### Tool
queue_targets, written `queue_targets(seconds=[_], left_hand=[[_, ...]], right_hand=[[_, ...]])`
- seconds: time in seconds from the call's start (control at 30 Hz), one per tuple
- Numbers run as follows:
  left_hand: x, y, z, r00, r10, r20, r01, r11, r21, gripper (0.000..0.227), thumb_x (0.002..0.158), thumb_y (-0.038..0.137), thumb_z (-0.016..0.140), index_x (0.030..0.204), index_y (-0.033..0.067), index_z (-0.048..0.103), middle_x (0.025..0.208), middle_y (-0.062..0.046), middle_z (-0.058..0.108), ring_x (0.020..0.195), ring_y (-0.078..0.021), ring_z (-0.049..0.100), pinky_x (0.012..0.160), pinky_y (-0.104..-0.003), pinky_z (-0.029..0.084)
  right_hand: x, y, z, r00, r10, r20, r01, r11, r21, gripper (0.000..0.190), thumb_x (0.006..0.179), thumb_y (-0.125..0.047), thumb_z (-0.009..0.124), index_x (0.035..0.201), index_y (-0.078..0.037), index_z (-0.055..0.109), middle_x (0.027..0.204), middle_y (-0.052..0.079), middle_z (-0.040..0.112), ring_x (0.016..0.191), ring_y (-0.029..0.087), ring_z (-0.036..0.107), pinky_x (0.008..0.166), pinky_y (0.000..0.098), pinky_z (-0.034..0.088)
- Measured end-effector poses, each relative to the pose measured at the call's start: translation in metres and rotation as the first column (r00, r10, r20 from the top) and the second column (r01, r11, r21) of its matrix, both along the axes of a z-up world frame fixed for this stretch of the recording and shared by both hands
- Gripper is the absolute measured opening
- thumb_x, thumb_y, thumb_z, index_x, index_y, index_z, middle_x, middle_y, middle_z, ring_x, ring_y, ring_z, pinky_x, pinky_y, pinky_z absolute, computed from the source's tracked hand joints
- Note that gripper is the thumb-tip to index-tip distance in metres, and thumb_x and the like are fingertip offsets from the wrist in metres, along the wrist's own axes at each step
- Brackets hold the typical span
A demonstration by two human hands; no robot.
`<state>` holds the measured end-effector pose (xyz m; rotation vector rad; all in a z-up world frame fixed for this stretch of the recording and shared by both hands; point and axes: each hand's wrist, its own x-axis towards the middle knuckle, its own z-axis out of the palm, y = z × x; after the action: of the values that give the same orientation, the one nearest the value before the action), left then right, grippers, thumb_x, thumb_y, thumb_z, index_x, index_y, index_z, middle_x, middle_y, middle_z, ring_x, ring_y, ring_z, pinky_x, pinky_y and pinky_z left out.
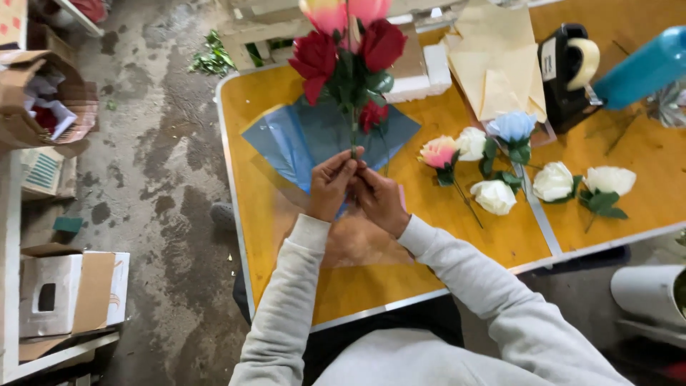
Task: The person arranges a bouquet of artificial flowers on a wooden table. They gather stems of red, pink, and blue roses, securing them together with tape. The person then wraps the base of the bouquet in blue and pink cellophane paper.
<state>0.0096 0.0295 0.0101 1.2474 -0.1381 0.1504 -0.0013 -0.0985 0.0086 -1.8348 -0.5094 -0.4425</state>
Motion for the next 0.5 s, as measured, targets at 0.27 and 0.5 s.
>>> queue_targets(seconds=[0.27, 0.5], left_hand=[[0.006, 0.01, -0.005, 0.992, 0.108, 0.058, -0.105, 0.993, -0.052, 0.022, 0.104, 0.001, 0.055, 0.121, -0.0072, 0.068, 0.083, -0.015, 0.069, 0.072, -0.0182, 0.068, 0.071, -0.031, 0.063], [0.004, 0.009, -0.001, 0.989, 0.13, 0.069, -0.117, 0.979, -0.166, 0.024, 0.104, -0.002, 0.055, 0.123, -0.0118, 0.064, 0.086, -0.018, 0.066, 0.071, -0.0226, 0.069, 0.065, -0.032, 0.063]], right_hand=[[-0.022, -0.074, 0.02, 0.987, -0.114, 0.115, 0.147, 0.932, -0.331, 0.016, 0.099, -0.014, 0.069, 0.114, -0.01, 0.074, 0.099, 0.01, 0.073, 0.09, 0.034, 0.074, 0.073, 0.0411, 0.06], [-0.051, -0.156, 0.012, 0.831, -0.557, 0.007, 0.426, 0.627, -0.652, 0.021, 0.104, -0.02, 0.069, 0.118, -0.006, 0.076, 0.109, 0.014, 0.068, 0.094, 0.036, 0.073, 0.081, 0.0426, 0.06]])
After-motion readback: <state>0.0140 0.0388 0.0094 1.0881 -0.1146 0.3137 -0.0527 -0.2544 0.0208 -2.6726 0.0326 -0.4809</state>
